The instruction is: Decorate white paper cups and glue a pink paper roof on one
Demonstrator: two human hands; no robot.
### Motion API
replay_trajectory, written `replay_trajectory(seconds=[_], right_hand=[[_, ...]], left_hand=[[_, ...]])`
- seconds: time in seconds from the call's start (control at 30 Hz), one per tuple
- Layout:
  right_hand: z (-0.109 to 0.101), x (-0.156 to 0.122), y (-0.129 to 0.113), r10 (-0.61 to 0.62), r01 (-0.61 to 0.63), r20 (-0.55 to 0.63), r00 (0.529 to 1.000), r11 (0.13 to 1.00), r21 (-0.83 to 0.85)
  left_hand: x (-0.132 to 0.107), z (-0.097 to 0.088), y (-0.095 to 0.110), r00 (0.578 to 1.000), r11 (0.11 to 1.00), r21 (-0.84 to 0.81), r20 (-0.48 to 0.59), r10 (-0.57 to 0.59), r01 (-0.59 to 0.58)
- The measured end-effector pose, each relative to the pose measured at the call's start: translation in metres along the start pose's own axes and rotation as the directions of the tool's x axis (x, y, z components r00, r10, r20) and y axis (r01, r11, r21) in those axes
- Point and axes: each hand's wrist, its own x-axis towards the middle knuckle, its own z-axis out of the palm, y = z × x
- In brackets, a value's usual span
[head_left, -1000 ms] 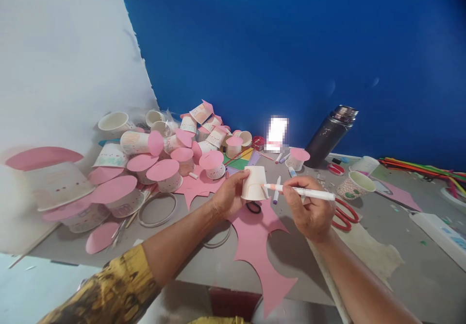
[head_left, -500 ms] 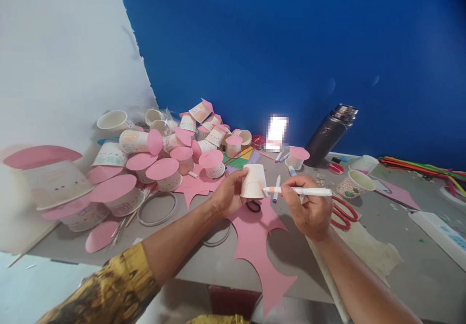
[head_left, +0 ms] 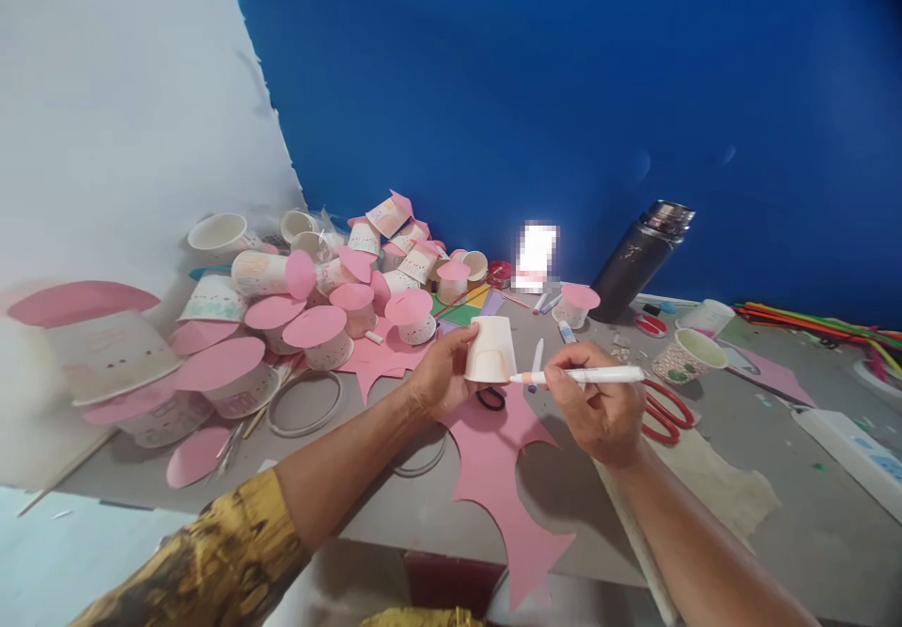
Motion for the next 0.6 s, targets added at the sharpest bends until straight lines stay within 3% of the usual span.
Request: replay_trajectory(seconds=[0.23, 0.4, 0.6], right_hand=[[0.0016, 0.0008, -0.0013, 0.023, -0.024, -0.043, 0.999, 1.000, -0.003], [0.0009, 0.0015, -0.0031, 0.046, -0.046, 0.007, 0.999, 0.999, 0.017], [0.0014, 0.0028, -0.0039, 0.078, -0.078, -0.055, 0.995, 0.997, 0.006]], left_hand=[[-0.0016, 0.0032, 0.0011, 1.000, 1.000, 0.007, -0.025, 0.013, -0.012], [-0.0022, 0.0033, 0.0009, 1.000, 1.000, 0.017, -0.026, 0.018, -0.018], [-0.0011, 0.0031, 0.0000, 1.000, 1.000, 0.006, -0.015, 0.022, -0.022]])
